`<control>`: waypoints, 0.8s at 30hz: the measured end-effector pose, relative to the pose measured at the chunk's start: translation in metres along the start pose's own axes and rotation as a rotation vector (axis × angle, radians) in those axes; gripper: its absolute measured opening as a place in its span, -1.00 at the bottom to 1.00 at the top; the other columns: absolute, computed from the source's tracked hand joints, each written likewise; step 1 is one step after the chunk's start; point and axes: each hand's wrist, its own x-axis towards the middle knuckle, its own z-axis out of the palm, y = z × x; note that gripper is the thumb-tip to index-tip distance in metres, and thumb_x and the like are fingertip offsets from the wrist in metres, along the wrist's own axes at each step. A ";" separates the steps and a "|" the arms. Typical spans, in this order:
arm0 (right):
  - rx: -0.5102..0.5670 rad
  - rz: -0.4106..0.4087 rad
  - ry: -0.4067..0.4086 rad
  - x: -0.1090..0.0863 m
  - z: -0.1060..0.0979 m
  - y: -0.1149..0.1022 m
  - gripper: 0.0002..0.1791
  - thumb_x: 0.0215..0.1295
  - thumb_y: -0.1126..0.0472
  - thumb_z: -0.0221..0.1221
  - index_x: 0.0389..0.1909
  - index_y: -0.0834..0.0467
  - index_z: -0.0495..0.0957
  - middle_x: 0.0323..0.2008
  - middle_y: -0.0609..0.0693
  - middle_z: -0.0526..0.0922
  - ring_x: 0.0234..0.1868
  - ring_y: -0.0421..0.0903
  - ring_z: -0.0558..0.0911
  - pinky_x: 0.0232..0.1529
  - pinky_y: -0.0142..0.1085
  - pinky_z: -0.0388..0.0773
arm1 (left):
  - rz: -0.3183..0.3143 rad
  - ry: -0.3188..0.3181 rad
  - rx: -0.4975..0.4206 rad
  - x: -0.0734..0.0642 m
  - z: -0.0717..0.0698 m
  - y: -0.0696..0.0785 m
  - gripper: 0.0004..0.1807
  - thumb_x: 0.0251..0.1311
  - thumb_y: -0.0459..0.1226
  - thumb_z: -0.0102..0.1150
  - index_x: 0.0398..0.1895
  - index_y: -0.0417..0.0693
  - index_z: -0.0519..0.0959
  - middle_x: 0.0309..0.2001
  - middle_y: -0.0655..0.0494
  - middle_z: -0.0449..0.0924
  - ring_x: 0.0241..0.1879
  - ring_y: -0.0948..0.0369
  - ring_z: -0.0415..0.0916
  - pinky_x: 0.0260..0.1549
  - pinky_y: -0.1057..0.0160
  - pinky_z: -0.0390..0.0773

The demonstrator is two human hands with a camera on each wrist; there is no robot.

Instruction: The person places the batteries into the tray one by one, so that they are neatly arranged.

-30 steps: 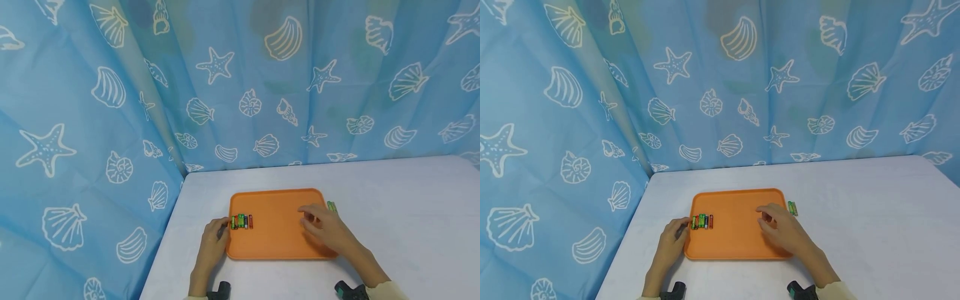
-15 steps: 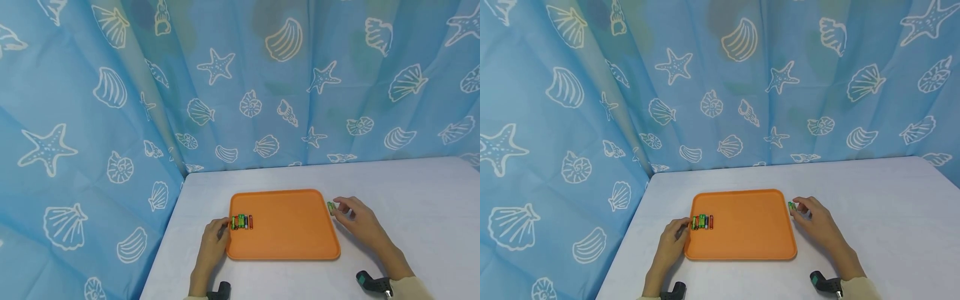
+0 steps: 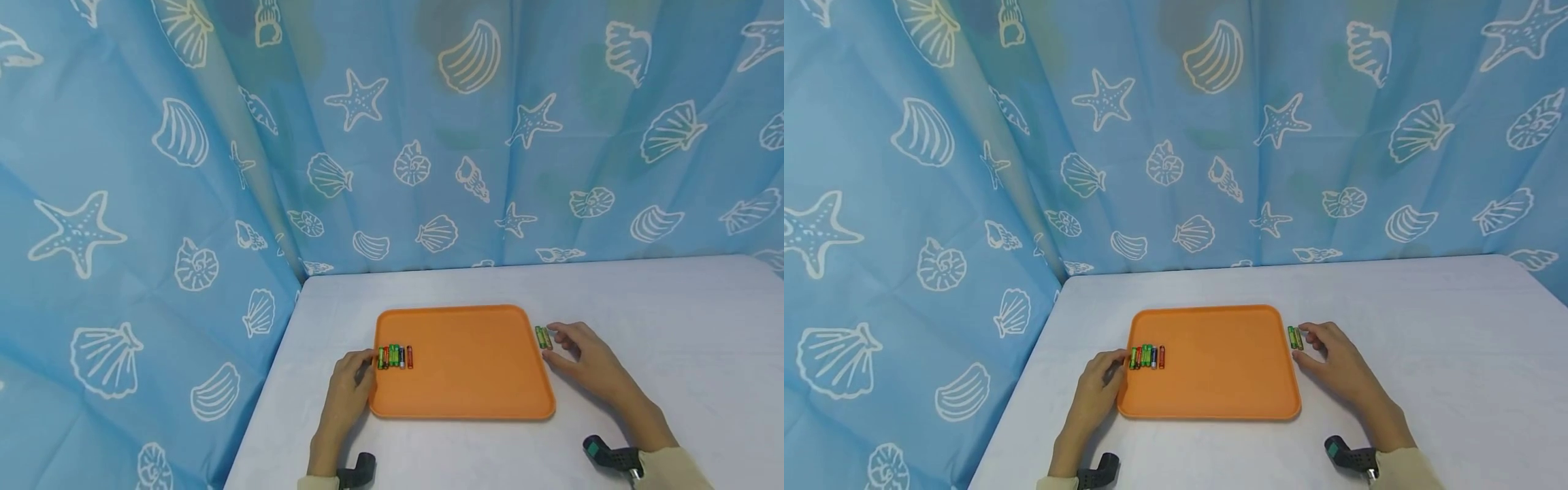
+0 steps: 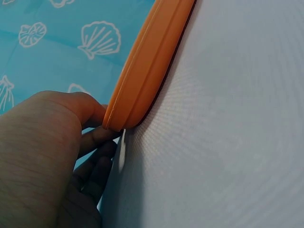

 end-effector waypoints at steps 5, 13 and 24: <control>-0.013 -0.001 -0.020 0.001 0.000 0.002 -0.36 0.30 -0.05 0.32 0.27 0.22 0.43 -0.07 0.06 0.46 -0.06 0.01 0.47 0.08 0.08 0.54 | -0.024 0.001 0.013 0.000 0.001 0.000 -0.70 0.42 -0.26 0.12 0.15 0.06 0.61 0.04 0.21 0.57 0.16 0.14 0.42 0.21 0.00 0.45; -0.009 0.000 -0.099 0.007 -0.005 0.005 -0.34 0.31 -0.04 0.30 0.31 0.20 0.40 -0.07 0.09 0.47 -0.02 0.10 0.51 0.08 0.14 0.53 | -0.025 -0.012 -0.017 -0.001 0.002 0.000 -0.70 0.42 -0.27 0.11 0.16 0.06 0.61 0.05 0.20 0.57 0.18 0.12 0.41 0.23 -0.02 0.42; 0.003 -0.018 -0.130 0.014 -0.009 0.009 -0.44 0.29 -0.01 0.33 0.24 0.14 0.49 -0.15 -0.01 0.47 -0.14 -0.03 0.44 -0.12 -0.08 0.52 | -0.027 -0.008 0.004 0.000 0.001 -0.001 -0.69 0.42 -0.27 0.11 0.16 0.10 0.61 0.06 0.22 0.56 0.18 0.13 0.41 0.24 -0.01 0.42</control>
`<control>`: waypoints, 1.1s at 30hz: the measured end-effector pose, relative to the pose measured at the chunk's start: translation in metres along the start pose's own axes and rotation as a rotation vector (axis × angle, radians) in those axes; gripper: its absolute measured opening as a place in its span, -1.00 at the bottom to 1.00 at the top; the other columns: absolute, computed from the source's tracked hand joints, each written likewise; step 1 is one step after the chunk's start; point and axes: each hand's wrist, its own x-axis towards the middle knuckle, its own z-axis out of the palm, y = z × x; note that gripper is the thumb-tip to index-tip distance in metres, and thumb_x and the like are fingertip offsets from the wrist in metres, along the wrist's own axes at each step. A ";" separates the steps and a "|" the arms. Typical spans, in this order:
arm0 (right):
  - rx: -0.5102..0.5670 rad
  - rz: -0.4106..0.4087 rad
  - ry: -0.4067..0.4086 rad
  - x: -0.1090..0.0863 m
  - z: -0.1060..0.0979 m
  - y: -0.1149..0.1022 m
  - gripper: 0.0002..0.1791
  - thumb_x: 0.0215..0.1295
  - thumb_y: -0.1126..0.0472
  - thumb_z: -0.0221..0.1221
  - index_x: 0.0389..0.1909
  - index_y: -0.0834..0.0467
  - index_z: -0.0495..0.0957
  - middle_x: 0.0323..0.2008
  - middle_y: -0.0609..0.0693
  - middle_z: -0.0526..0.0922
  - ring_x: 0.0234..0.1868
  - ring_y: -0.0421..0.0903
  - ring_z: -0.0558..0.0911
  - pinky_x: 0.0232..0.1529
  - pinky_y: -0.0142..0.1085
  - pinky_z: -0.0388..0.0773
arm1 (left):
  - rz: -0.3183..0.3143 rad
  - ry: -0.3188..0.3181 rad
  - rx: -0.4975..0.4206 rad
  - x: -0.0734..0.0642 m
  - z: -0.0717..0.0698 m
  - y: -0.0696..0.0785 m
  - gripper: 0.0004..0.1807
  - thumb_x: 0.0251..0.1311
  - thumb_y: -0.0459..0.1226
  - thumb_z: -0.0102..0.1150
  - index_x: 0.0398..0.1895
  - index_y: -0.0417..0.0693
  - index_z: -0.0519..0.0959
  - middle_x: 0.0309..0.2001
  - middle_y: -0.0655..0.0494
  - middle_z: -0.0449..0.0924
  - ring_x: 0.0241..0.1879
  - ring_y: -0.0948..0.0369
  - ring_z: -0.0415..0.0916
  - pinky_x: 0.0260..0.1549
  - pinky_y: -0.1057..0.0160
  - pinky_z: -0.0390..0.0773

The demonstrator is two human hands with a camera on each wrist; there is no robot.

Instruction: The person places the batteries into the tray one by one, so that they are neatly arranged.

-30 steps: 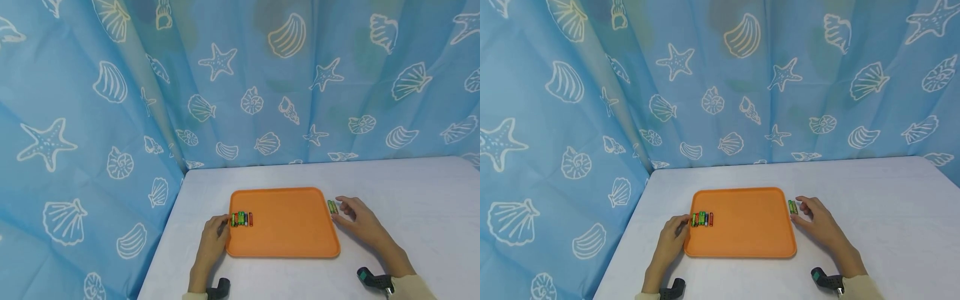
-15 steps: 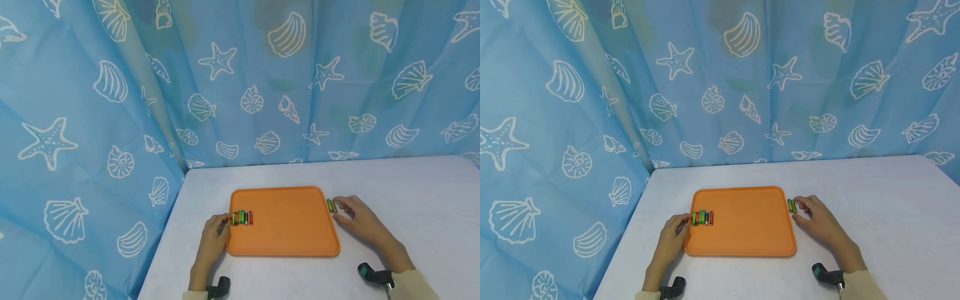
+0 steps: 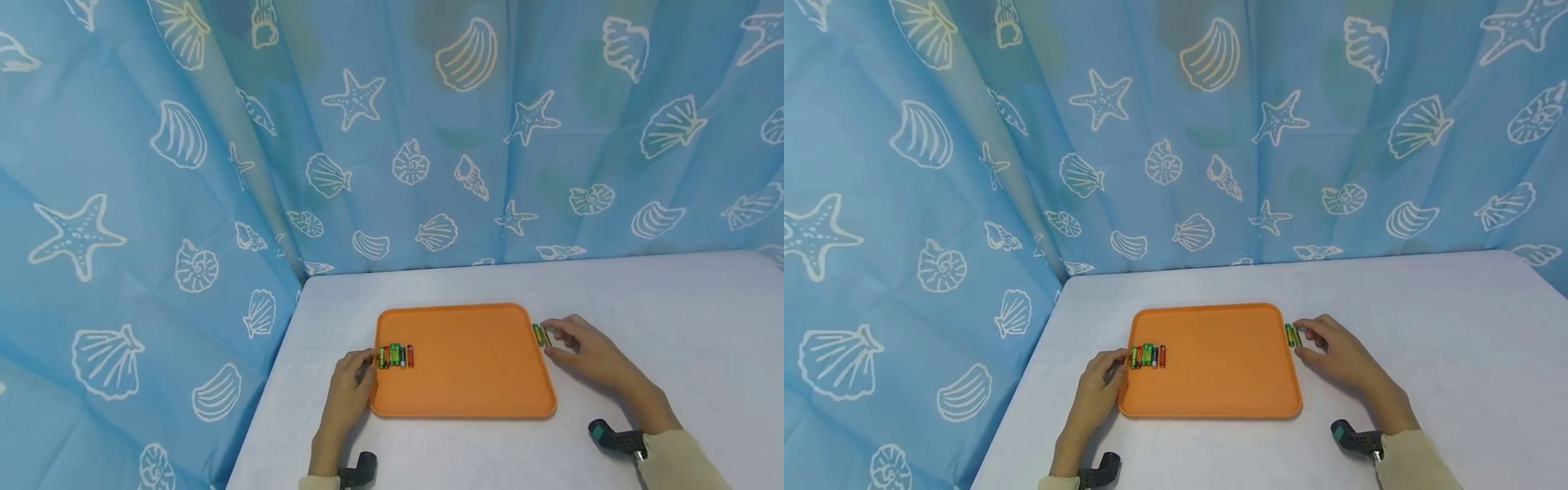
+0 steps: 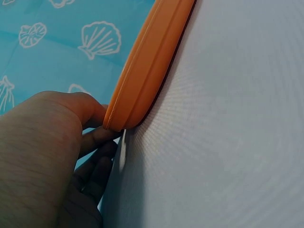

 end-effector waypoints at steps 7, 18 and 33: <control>0.002 0.036 0.001 -0.001 0.000 -0.001 -0.44 0.27 -0.03 0.34 0.21 0.14 0.51 -0.13 0.00 0.49 -0.12 -0.01 0.45 -0.11 -0.07 0.53 | 0.013 0.000 0.000 0.000 -0.001 0.001 -0.69 0.42 -0.27 0.11 0.17 0.08 0.60 0.06 0.21 0.56 0.17 0.14 0.41 0.22 0.00 0.44; -0.006 0.040 0.061 -0.001 0.004 0.003 -0.44 0.24 -0.05 0.36 0.16 0.17 0.54 -0.18 -0.01 0.49 -0.17 -0.04 0.45 -0.16 -0.14 0.53 | -0.006 -0.001 -0.003 0.000 -0.001 0.002 -0.70 0.41 -0.26 0.11 0.16 0.09 0.61 0.05 0.22 0.56 0.15 0.14 0.41 0.21 0.00 0.44; 0.005 0.056 0.107 -0.002 0.004 0.000 -0.41 0.23 -0.12 0.36 0.13 0.18 0.56 -0.21 -0.04 0.51 -0.20 -0.07 0.44 -0.24 -0.27 0.50 | -0.012 -0.003 -0.007 0.001 -0.002 0.003 -0.70 0.43 -0.25 0.10 0.16 0.10 0.61 0.09 0.20 0.56 0.19 0.12 0.40 0.24 -0.03 0.42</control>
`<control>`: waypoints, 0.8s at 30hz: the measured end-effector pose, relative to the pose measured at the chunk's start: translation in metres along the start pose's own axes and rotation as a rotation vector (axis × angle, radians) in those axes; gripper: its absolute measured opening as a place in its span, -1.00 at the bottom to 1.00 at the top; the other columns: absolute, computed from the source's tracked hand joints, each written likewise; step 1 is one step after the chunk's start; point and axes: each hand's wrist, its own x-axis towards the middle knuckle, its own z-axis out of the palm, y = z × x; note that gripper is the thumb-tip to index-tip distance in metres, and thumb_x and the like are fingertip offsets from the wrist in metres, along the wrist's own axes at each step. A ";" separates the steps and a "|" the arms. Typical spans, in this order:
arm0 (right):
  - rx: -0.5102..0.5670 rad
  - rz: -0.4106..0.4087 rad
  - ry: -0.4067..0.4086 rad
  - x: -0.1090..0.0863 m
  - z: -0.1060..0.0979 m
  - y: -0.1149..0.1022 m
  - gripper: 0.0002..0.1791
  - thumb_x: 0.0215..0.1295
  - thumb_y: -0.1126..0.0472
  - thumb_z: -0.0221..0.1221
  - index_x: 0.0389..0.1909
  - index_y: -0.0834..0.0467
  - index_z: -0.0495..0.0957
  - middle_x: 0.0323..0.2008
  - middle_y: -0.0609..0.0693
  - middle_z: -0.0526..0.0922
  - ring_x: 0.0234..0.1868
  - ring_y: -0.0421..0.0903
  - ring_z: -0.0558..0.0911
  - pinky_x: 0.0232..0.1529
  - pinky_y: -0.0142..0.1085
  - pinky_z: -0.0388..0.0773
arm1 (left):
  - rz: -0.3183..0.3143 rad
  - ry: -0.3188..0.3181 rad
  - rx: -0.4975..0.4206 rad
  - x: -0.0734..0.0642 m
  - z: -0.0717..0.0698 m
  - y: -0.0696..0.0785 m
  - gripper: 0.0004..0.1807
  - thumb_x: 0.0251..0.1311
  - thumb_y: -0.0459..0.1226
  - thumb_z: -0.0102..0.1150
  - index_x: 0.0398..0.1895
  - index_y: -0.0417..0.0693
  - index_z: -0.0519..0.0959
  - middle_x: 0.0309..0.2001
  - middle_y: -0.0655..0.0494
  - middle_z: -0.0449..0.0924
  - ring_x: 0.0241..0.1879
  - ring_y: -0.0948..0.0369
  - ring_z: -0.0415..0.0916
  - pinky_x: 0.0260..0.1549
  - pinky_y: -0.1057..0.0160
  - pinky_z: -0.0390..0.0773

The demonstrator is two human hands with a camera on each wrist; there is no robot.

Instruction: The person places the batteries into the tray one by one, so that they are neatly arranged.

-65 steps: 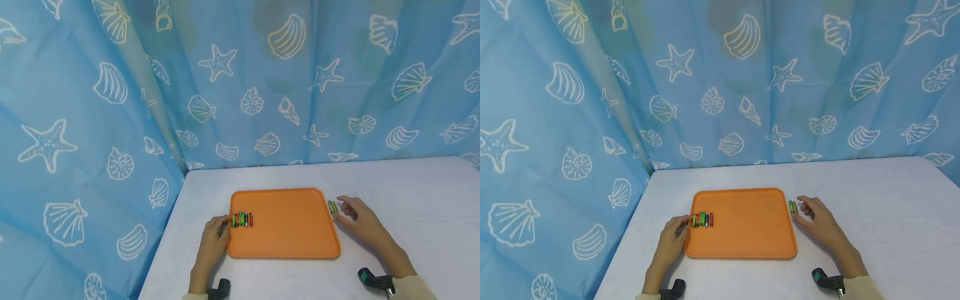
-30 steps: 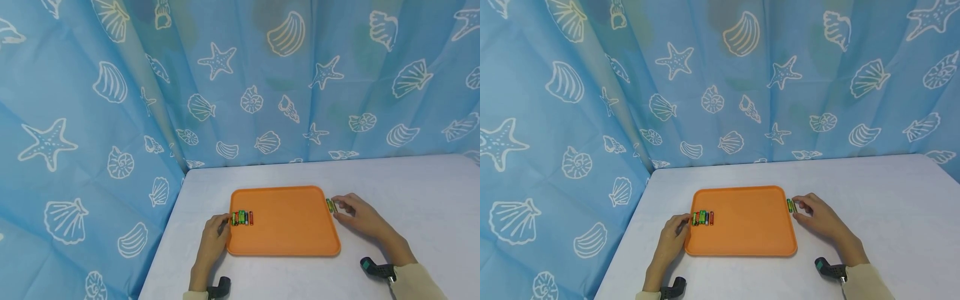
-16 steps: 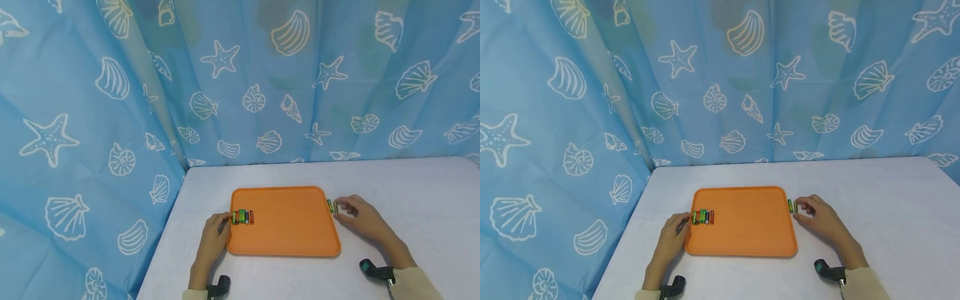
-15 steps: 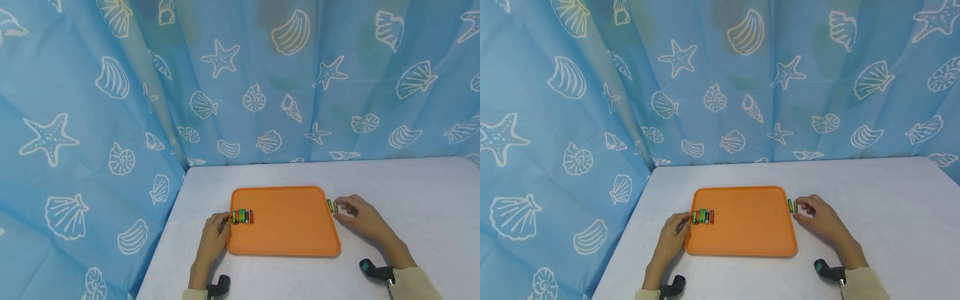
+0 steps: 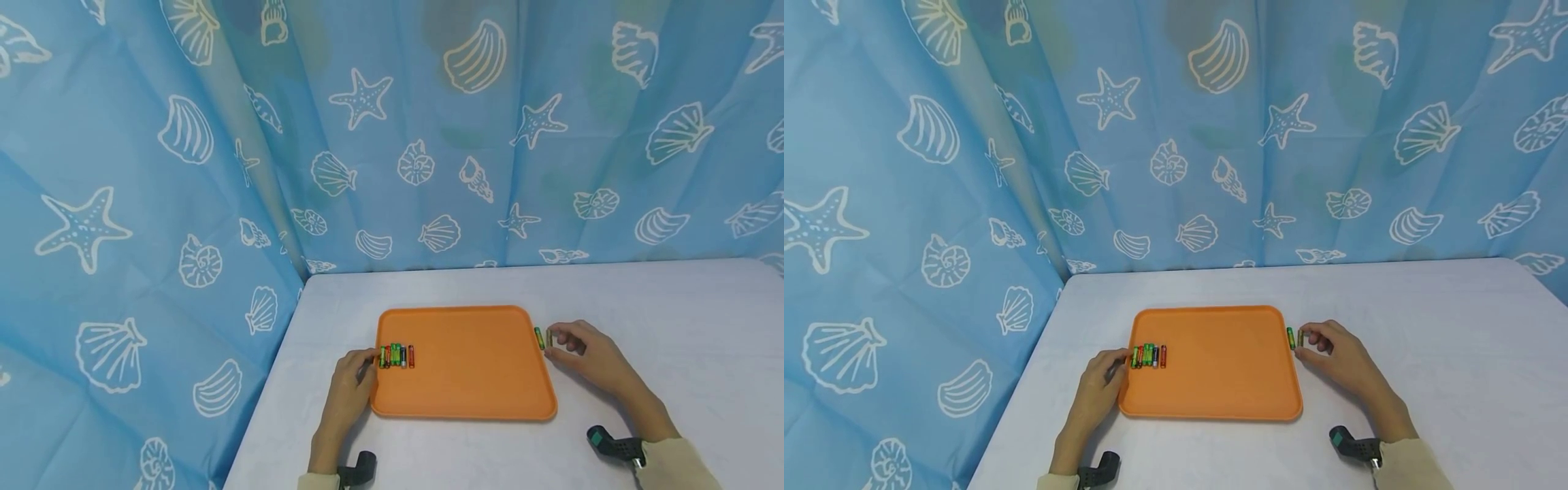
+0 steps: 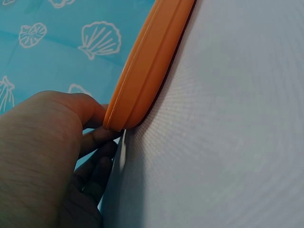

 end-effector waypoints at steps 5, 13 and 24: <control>0.007 0.005 0.006 0.000 -0.002 -0.002 -0.41 0.25 -0.14 0.34 0.13 0.18 0.55 -0.21 -0.04 0.51 -0.21 -0.08 0.45 -0.26 -0.31 0.49 | -0.009 0.002 0.008 0.000 0.000 0.001 -0.70 0.42 -0.25 0.10 0.16 0.10 0.61 0.08 0.21 0.56 0.19 0.13 0.40 0.24 -0.03 0.42; 0.042 -0.125 0.098 0.000 -0.011 -0.022 -0.55 0.26 0.04 0.37 0.09 0.16 0.57 -0.27 -0.06 0.52 -0.25 -0.12 0.49 -0.27 -0.42 0.55 | 0.011 -0.002 -0.005 -0.001 0.000 -0.001 -0.69 0.42 -0.27 0.09 0.17 0.05 0.61 0.09 0.16 0.56 0.18 0.10 0.41 0.23 -0.03 0.42; 0.043 -0.098 0.061 0.000 -0.013 -0.059 -0.49 0.24 0.07 0.39 0.15 0.17 0.54 -0.22 -0.03 0.53 -0.19 -0.09 0.49 -0.19 -0.31 0.56 | 0.017 0.004 -0.003 0.001 0.000 -0.002 -0.69 0.41 -0.27 0.10 0.16 0.06 0.61 0.08 0.17 0.56 0.19 0.10 0.41 0.24 -0.04 0.42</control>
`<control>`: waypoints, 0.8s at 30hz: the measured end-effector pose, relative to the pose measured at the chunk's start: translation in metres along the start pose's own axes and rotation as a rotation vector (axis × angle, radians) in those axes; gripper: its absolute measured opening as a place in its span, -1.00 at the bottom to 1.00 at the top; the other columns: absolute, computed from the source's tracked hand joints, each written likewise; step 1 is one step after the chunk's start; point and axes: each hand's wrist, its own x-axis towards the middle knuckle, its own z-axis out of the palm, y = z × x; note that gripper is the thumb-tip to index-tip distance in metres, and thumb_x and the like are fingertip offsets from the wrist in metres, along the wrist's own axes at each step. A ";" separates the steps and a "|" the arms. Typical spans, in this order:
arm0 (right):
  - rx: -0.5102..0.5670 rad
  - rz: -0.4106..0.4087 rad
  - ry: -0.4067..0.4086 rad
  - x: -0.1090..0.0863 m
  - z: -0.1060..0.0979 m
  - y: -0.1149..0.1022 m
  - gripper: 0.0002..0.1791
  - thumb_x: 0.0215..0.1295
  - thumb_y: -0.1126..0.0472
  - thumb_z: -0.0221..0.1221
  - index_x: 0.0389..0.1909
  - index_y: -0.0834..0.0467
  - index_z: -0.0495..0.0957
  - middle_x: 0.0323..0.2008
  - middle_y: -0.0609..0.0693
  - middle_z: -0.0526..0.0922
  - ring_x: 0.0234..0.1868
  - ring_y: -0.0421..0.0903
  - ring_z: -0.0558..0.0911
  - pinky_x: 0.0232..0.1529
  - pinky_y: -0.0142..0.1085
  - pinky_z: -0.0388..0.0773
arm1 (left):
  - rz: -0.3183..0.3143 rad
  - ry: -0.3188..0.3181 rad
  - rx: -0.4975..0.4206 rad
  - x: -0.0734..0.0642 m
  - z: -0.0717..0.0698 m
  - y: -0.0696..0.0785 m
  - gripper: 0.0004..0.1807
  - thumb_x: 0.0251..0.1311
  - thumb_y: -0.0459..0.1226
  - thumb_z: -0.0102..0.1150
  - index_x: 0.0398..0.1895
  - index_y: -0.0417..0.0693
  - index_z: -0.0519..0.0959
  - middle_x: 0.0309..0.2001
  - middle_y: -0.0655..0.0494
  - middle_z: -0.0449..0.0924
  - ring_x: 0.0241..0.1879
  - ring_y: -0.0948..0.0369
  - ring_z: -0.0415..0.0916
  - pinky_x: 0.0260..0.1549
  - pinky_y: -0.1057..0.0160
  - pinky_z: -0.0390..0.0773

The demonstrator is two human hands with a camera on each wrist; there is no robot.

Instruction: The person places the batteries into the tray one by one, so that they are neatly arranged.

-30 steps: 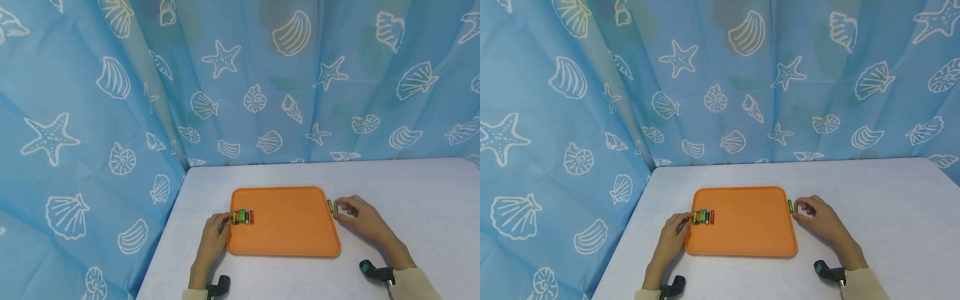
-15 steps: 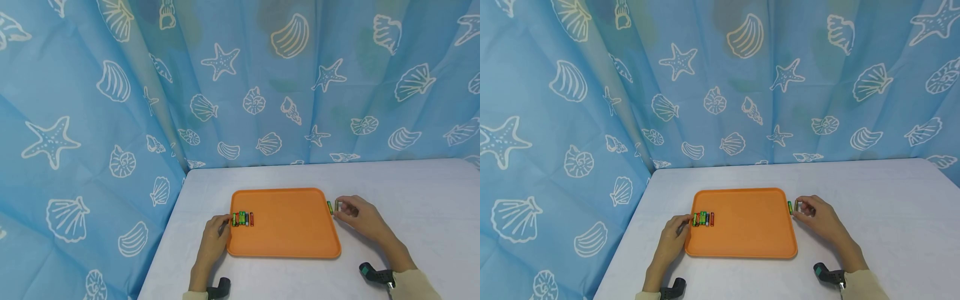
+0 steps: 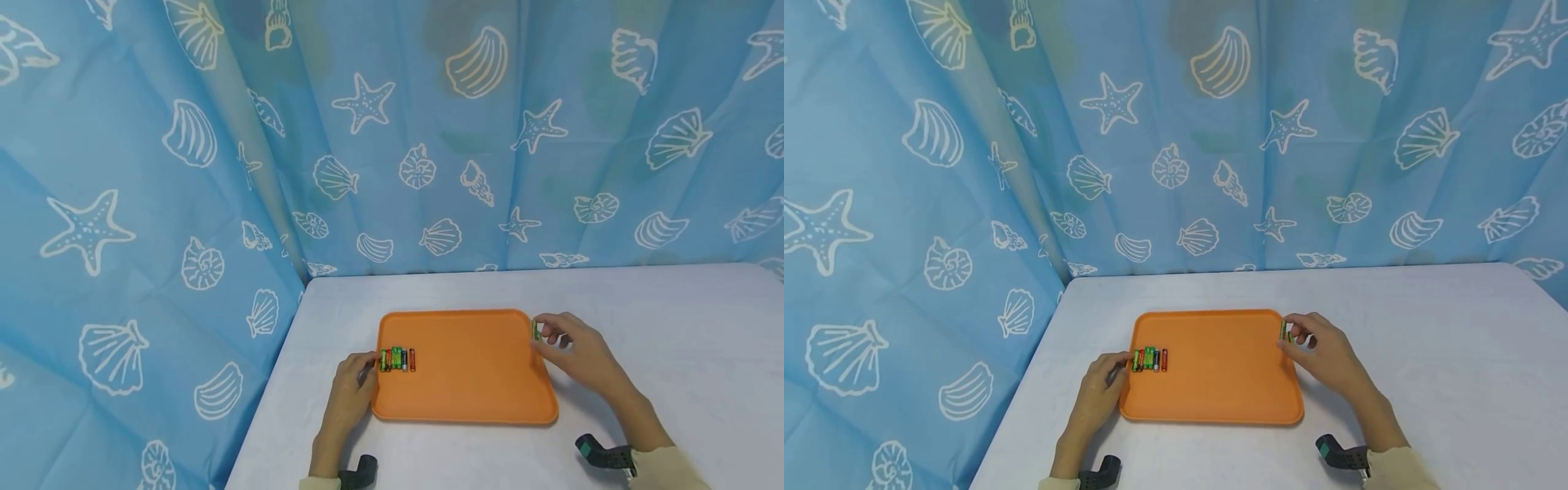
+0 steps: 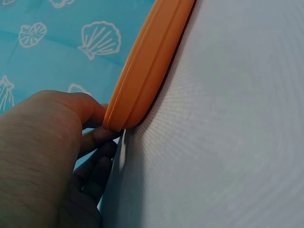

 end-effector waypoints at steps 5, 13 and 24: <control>0.011 -0.028 -0.011 0.000 0.007 -0.005 -0.46 0.22 0.06 0.41 0.16 0.20 0.54 -0.25 -0.06 0.52 -0.21 -0.10 0.48 -0.21 -0.33 0.57 | 0.008 -0.003 0.001 -0.001 0.000 -0.001 -0.70 0.42 -0.27 0.10 0.16 0.05 0.61 0.08 0.16 0.57 0.19 0.10 0.41 0.24 -0.04 0.42; 0.066 -0.079 -0.022 0.002 0.023 -0.015 -0.53 0.22 0.07 0.41 0.10 0.13 0.58 -0.27 -0.11 0.50 -0.26 -0.13 0.48 -0.27 -0.36 0.55 | -0.004 -0.001 0.014 0.000 0.000 0.000 -0.69 0.42 -0.26 0.09 0.17 0.07 0.61 0.08 0.19 0.56 0.20 0.11 0.40 0.25 -0.03 0.42; 0.140 -0.118 -0.075 0.007 0.043 -0.041 -0.56 0.24 0.08 0.39 0.09 0.12 0.58 -0.30 -0.13 0.49 -0.26 -0.14 0.47 -0.25 -0.33 0.53 | -0.004 -0.003 0.014 0.000 0.000 -0.001 -0.69 0.42 -0.26 0.09 0.17 0.07 0.60 0.08 0.18 0.56 0.19 0.11 0.40 0.24 -0.03 0.42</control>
